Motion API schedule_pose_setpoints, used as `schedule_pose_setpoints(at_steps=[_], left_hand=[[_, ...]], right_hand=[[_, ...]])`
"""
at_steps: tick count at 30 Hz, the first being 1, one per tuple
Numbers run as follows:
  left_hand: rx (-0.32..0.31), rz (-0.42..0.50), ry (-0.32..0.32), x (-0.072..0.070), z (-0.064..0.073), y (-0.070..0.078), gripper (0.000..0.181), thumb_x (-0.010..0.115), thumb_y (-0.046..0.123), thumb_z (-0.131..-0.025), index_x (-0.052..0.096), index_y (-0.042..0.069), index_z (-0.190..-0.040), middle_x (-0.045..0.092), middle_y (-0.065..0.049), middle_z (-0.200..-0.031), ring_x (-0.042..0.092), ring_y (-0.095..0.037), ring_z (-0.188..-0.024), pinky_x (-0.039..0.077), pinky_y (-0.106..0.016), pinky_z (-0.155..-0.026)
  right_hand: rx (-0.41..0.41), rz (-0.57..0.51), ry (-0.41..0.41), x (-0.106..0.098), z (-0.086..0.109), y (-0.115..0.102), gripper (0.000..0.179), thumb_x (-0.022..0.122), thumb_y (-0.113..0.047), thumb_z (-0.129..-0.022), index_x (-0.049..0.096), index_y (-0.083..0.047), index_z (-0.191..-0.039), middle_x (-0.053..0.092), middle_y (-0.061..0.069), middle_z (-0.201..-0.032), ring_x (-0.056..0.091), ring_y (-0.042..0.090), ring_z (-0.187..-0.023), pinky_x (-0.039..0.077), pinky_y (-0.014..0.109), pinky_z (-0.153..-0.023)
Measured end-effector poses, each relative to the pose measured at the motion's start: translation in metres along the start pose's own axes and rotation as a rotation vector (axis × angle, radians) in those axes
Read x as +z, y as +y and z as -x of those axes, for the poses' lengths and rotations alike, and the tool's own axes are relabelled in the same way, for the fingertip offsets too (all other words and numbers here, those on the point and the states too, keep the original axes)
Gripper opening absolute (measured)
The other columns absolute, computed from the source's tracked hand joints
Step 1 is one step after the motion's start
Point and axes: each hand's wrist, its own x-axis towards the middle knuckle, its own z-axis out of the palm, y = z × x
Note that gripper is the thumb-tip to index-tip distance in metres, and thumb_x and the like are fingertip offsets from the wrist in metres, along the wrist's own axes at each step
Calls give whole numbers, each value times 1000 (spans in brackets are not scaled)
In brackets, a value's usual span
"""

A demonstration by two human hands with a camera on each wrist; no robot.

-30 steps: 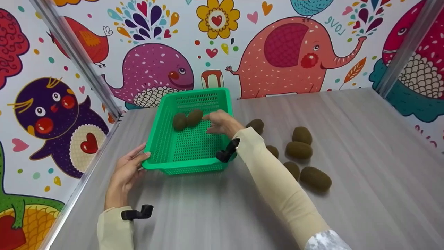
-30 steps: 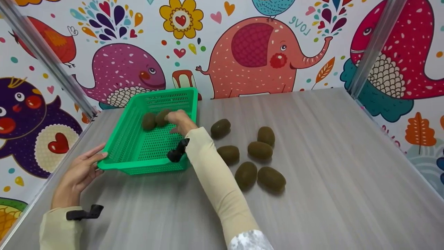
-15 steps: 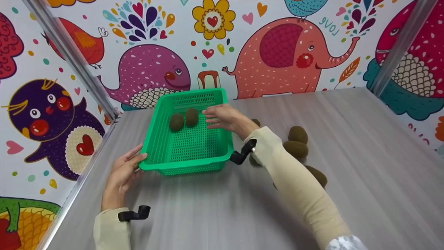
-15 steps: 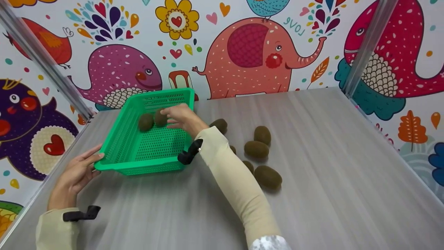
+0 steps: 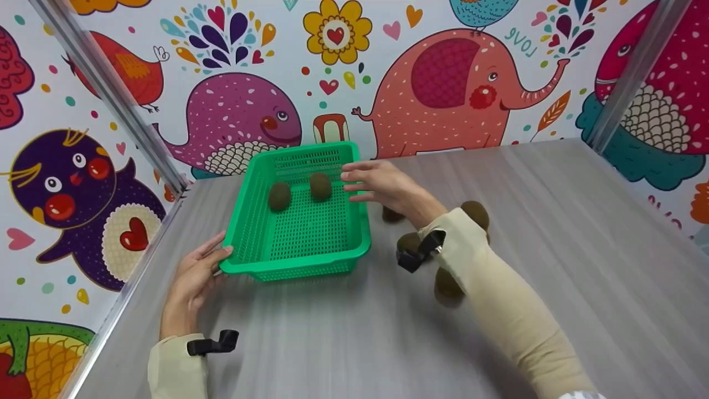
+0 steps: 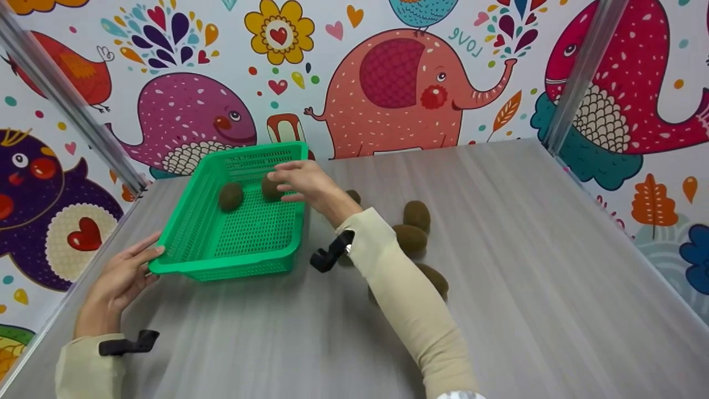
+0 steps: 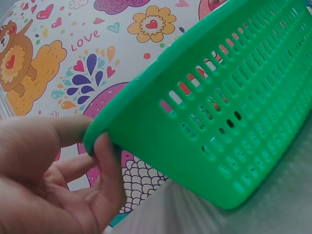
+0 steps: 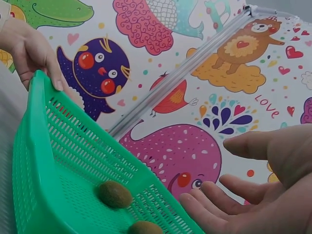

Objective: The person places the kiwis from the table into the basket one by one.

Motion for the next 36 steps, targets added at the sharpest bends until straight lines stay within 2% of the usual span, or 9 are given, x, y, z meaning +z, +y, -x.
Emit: schedule_pose_setpoints(at_steps=[7, 12, 20, 28, 36], left_hand=[[-10, 15, -10, -1, -1, 0, 67, 61, 19, -101, 28, 12, -159, 70, 19, -94, 68, 1, -81, 55, -21, -74], [-15, 4, -9, -2, -1, -1, 68, 62, 20, -101, 28, 14, -159, 71, 20, -94, 68, 1, -81, 56, -21, -73], [-20, 15, -7, -1, -2, 1, 67, 62, 19, -101, 29, 13, -159, 71, 21, -93, 69, 0, -83, 56, -21, -73], [-29, 14, -5, 0, -1, 1, 67, 61, 20, -101, 28, 15, -159, 70, 23, -93, 68, 2, -85, 56, -19, -74], [-31, 26, -7, 1, 1, 2, 69, 63, 21, -100, 28, 14, -159, 71, 21, -95, 69, 0, -85, 56, -20, -77]], right_hand=[[-45, 66, 12, -19, 23, -1, 48, 65, -26, -99, 53, -10, -143, 57, 9, -142, 59, 28, -129, 51, 40, -105], [-70, 121, 42, -32, 36, 2, 49, 70, -33, -95, 58, -16, -139, 60, 2, -140, 62, 24, -125, 50, 40, -106], [-89, 204, 73, -51, 55, 9, 47, 69, -31, -96, 58, -15, -139, 59, 6, -140, 61, 24, -128, 49, 41, -107], [-139, 162, 43, -77, 71, 18, 52, 68, -29, -96, 53, -11, -142, 55, 9, -145, 58, 25, -130, 49, 37, -106], [-159, 97, 94, -105, 86, 27, 56, 66, -31, -98, 49, -10, -146, 51, 10, -149, 58, 19, -128, 53, 27, -100]])
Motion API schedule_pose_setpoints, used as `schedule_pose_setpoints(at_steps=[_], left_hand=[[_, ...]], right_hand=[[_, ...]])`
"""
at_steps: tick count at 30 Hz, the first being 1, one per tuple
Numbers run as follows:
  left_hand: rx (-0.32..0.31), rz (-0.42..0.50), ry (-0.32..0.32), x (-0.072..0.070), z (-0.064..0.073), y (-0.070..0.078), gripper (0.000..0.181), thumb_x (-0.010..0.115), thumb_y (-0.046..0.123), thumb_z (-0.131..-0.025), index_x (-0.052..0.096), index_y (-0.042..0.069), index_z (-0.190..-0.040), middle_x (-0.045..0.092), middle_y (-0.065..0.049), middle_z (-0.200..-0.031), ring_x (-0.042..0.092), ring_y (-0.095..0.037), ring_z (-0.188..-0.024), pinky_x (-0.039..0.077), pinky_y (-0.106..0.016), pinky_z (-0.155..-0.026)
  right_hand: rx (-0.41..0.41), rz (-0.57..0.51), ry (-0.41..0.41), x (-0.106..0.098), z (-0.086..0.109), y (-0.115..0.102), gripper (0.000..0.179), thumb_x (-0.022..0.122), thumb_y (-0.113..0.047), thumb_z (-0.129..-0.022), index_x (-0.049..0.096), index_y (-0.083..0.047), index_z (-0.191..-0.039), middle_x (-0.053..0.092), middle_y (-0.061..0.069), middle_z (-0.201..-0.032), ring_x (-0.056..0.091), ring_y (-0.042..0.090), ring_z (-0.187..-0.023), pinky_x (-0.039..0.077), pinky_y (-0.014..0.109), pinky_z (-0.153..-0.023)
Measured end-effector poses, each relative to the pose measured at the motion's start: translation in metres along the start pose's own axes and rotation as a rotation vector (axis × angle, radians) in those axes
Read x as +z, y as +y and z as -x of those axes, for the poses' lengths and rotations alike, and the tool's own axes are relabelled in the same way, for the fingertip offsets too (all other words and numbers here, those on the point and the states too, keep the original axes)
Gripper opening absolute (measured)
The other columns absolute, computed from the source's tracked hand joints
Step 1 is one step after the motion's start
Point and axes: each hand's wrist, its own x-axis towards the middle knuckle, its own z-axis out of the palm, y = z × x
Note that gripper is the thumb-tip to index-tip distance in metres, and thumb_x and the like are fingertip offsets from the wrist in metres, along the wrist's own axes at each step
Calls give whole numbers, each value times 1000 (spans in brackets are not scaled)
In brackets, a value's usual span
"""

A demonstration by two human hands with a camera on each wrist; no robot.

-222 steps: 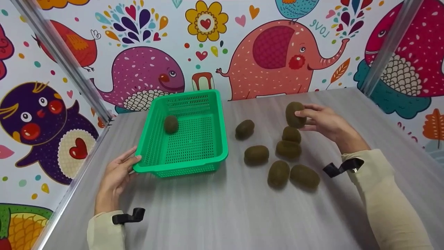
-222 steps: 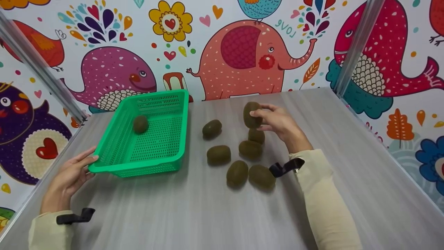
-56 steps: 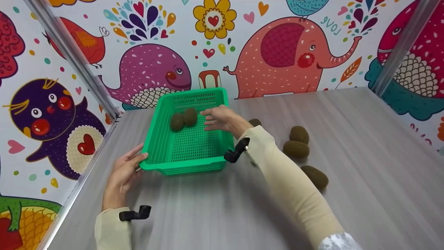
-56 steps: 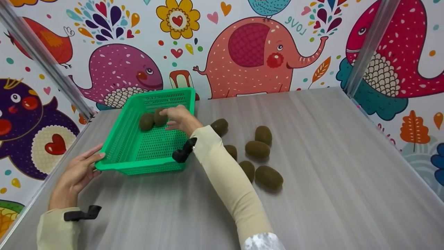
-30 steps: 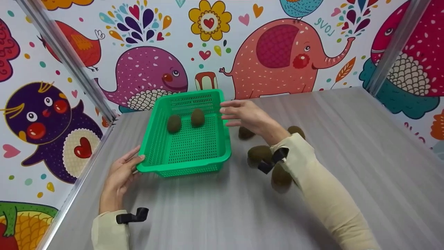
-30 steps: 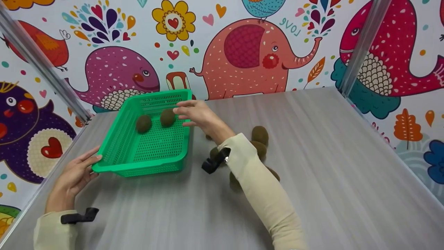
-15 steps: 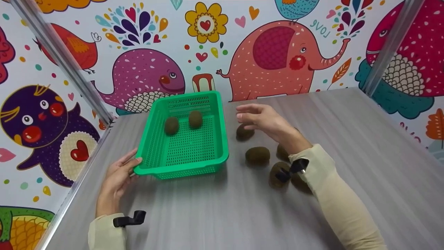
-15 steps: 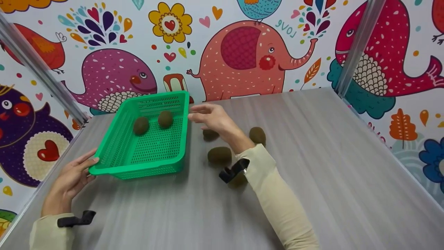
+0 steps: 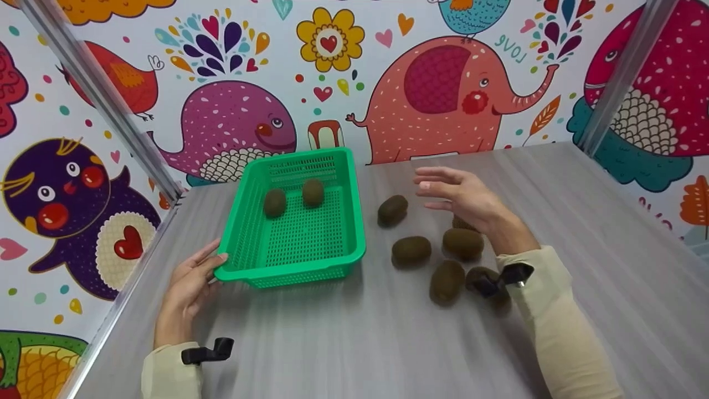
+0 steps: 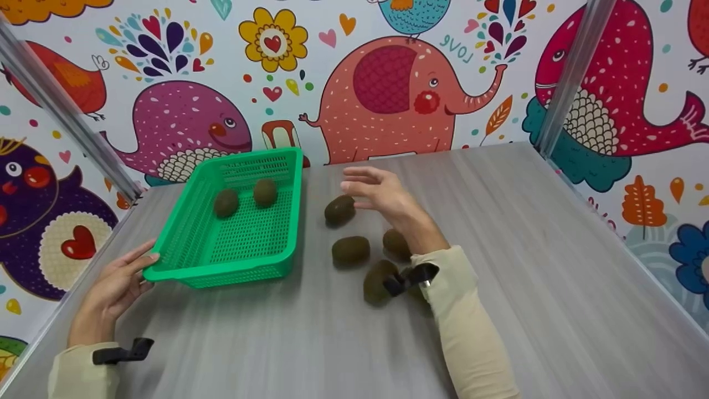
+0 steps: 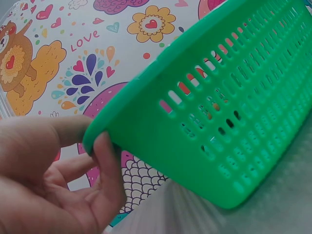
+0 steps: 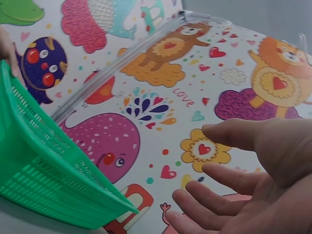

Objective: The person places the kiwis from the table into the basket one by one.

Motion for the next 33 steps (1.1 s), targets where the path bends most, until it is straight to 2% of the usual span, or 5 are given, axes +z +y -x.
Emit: schedule_pose_setpoints(at_steps=[10, 18, 25, 33], left_hand=[[-6, 7, -3, 0, -2, 0, 69, 62, 20, -101, 27, 14, -159, 70, 22, -95, 69, 0, -85, 57, -20, -77], [2, -2, -2, 1, -1, 0, 69, 63, 20, -100, 27, 13, -159, 71, 21, -93, 68, 1, -82, 56, -20, -76], [3, -22, 3, 1, -2, 1, 70, 64, 23, -100, 29, 14, -159, 70, 21, -95, 68, 1, -83, 56, -21, -76], [-13, -14, 10, 1, -1, 1, 69, 64, 23, -99, 29, 15, -159, 70, 21, -94, 68, 1, -82, 56, -21, -77]], right_hand=[[13, -6, 88, -28, 10, 12, 57, 66, -34, -97, 49, -11, -146, 52, 6, -145, 61, 11, -120, 53, 27, -99], [39, 53, 162, -44, 11, 18, 64, 66, -40, -96, 45, -12, -149, 47, 9, -151, 58, 10, -121, 52, 23, -97], [84, 82, 220, -60, 12, 26, 69, 67, -45, -93, 43, -17, -152, 43, 7, -154, 53, 12, -128, 48, 29, -106], [139, 37, 288, -69, 8, 35, 68, 68, -45, -93, 44, -19, -151, 46, 5, -153, 55, 13, -126, 46, 32, -109]])
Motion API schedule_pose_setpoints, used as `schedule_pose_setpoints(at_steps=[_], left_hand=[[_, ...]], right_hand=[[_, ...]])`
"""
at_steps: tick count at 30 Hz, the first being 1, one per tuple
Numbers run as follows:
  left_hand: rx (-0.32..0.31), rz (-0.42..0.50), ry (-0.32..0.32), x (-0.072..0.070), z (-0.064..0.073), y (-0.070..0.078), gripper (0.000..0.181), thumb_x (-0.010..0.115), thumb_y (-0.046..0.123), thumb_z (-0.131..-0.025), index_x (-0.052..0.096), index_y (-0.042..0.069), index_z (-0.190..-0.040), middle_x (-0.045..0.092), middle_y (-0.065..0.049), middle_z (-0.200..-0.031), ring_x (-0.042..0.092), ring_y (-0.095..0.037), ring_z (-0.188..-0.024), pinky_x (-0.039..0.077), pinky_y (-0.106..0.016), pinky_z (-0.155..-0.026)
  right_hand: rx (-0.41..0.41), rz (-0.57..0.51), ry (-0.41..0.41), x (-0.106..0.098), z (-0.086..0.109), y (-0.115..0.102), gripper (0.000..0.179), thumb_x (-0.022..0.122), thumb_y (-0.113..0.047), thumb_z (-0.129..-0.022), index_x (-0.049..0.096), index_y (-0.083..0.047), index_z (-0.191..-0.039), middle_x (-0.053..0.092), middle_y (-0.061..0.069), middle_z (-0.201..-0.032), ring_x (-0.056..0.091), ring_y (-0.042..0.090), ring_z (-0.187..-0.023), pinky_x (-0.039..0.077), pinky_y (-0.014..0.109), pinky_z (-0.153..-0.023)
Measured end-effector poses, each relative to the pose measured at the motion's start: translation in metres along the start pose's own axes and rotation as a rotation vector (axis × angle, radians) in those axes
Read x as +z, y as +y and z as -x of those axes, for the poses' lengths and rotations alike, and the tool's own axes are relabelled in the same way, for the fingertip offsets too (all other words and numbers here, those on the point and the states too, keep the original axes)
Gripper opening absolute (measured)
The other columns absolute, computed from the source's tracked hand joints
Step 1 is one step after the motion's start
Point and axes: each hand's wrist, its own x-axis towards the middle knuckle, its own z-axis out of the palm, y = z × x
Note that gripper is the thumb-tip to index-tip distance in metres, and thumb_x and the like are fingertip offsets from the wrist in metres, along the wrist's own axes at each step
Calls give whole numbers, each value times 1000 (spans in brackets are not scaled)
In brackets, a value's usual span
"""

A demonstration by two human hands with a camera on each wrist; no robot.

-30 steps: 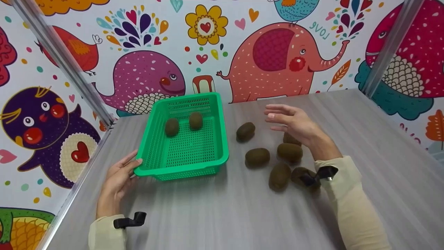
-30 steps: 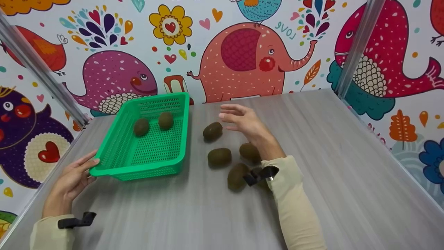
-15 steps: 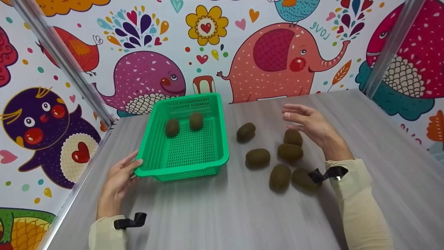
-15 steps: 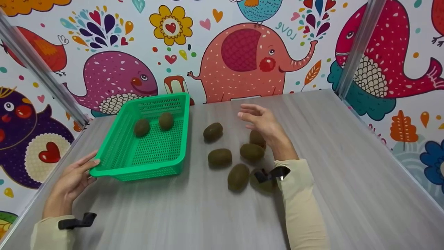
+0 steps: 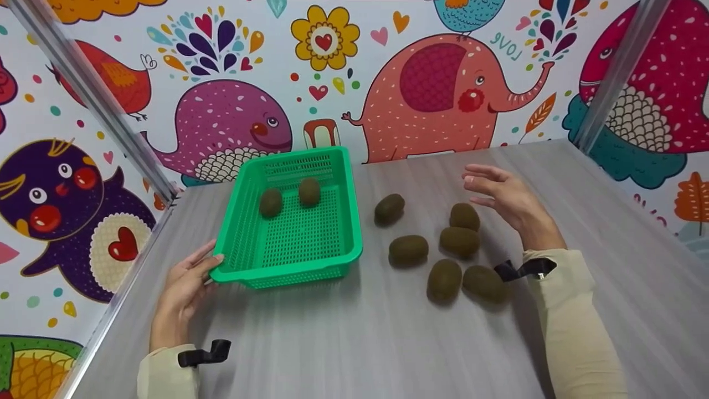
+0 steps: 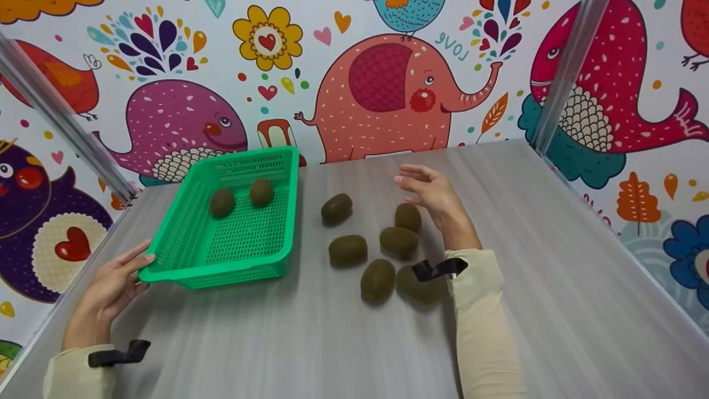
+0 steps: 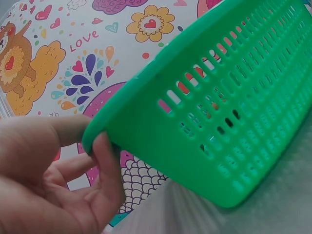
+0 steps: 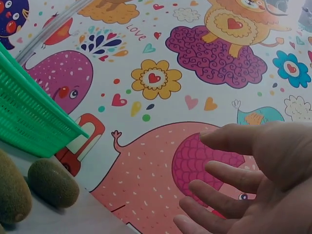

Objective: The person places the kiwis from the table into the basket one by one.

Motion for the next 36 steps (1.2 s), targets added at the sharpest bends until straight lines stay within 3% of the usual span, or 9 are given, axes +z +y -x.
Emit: schedule_pose_setpoints(at_steps=[10, 19, 27, 33, 36], left_hand=[[7, -4, 1, 1, 0, -2, 68, 63, 21, -100, 30, 14, -159, 70, 20, -93, 67, 0, -80, 55, -21, -74], [31, -22, 3, 1, 0, -3, 67, 61, 21, -101, 29, 14, -159, 69, 20, -94, 67, 2, -80, 55, -20, -74], [16, -10, 17, 0, 1, -2, 66, 64, 23, -99, 33, 15, -158, 70, 20, -97, 68, 0, -84, 56, -21, -75], [10, -2, 16, 0, 1, -2, 66, 63, 22, -100, 32, 15, -158, 70, 21, -96, 67, 0, -84, 56, -21, -77], [12, 3, 9, 0, 0, -2, 67, 63, 21, -100, 31, 15, -158, 69, 20, -96, 67, 0, -84, 56, -21, -78]], right_hand=[[82, 52, 16, -4, -16, 22, 72, 67, -44, -94, 40, -14, -154, 39, 11, -159, 42, 30, -144, 38, 42, -117], [88, 75, 37, -7, -26, 38, 67, 64, -38, -98, 40, -6, -152, 40, 17, -157, 41, 35, -144, 37, 45, -118], [191, 86, 43, -7, -31, 45, 71, 67, -40, -96, 39, -8, -153, 47, 14, -149, 38, 32, -143, 34, 50, -118], [262, 63, -9, -4, -35, 52, 73, 68, -36, -96, 35, -10, -155, 59, -2, -122, 47, 24, -128, 40, 43, -110], [265, 71, -27, -4, -36, 56, 74, 67, -35, -96, 32, -9, -156, 55, 3, -130, 45, 24, -128, 41, 39, -104]])
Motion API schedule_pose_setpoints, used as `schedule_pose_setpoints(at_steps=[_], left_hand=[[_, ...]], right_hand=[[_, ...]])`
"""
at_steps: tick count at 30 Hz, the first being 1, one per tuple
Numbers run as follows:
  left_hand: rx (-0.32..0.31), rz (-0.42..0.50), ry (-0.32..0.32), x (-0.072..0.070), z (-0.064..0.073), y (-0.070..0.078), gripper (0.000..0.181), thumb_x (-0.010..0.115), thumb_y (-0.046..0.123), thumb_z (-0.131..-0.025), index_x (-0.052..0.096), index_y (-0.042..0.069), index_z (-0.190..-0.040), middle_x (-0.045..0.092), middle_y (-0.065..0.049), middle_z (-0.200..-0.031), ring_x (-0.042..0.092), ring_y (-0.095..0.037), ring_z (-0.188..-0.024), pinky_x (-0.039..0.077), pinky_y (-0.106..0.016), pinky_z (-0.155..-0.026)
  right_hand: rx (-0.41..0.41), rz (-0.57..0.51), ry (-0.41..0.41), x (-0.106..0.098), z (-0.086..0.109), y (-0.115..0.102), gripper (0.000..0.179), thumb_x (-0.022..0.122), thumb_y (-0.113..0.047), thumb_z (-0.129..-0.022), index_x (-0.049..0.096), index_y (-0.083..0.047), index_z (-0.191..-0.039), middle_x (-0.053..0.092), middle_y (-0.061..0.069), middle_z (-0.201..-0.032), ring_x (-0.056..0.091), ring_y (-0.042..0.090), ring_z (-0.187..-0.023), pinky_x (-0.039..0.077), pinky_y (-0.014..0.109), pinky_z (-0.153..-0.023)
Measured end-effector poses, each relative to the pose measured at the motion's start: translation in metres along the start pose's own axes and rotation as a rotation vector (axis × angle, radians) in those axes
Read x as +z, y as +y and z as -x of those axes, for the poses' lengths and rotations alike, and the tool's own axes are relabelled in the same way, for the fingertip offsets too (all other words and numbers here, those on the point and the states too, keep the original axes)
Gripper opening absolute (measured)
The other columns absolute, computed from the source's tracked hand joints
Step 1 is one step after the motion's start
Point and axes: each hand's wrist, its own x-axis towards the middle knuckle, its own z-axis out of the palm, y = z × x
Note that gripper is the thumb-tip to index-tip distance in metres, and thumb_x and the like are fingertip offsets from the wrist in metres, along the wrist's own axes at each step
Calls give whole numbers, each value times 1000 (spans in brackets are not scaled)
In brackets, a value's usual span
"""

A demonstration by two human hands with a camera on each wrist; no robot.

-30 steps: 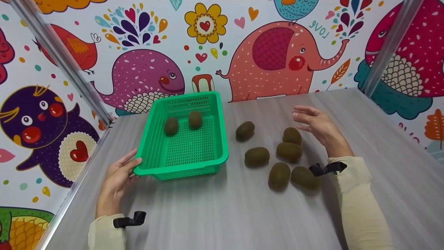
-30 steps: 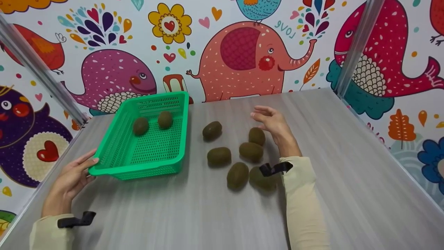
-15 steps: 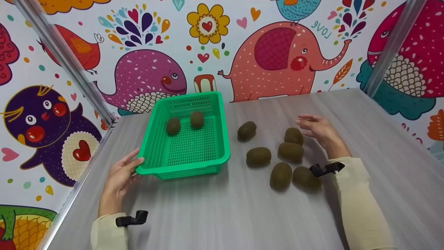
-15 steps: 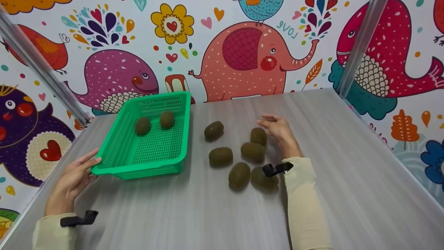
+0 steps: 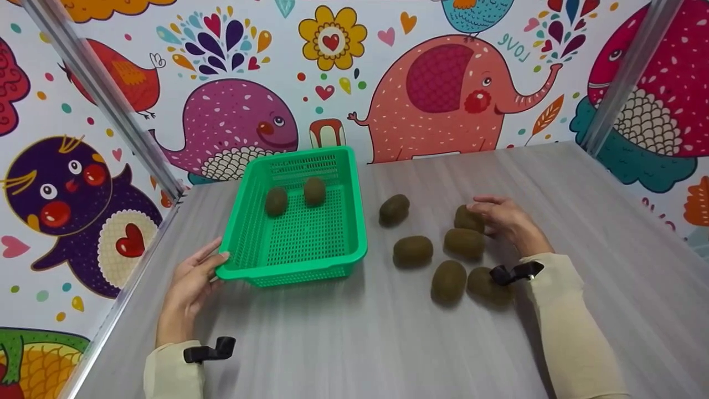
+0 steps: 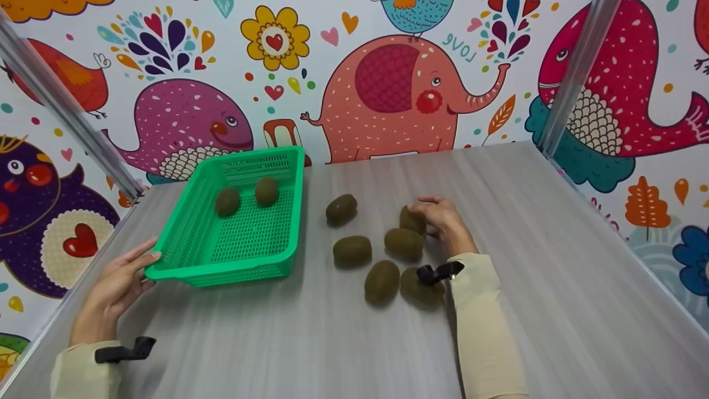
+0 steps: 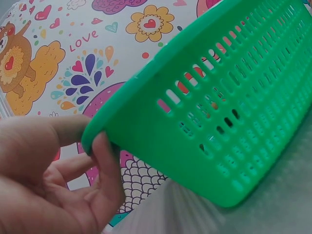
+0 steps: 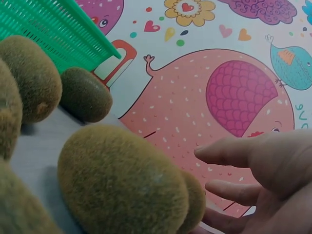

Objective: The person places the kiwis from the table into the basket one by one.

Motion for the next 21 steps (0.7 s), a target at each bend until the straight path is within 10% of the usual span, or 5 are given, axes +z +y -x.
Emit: schedule_pose_setpoints(at_steps=[7, 21], left_hand=[[9, -10, -1, 0, -1, -1, 66, 62, 21, -101, 30, 14, -159, 70, 21, -93, 67, 1, -81, 55, -20, -74], [11, 6, 4, 0, -1, -1, 68, 64, 20, -100, 30, 14, -159, 71, 19, -94, 68, 1, -81, 56, -20, -74]], right_hand=[[74, -20, -4, 0, 1, 2, 79, 69, -35, -95, 29, -7, -157, 30, 18, -161, 32, 35, -144, 27, 54, -122], [123, 81, -2, 0, 9, 3, 91, 78, -40, -87, 28, -4, -153, 38, 16, -148, 41, 28, -124, 43, 34, -98]])
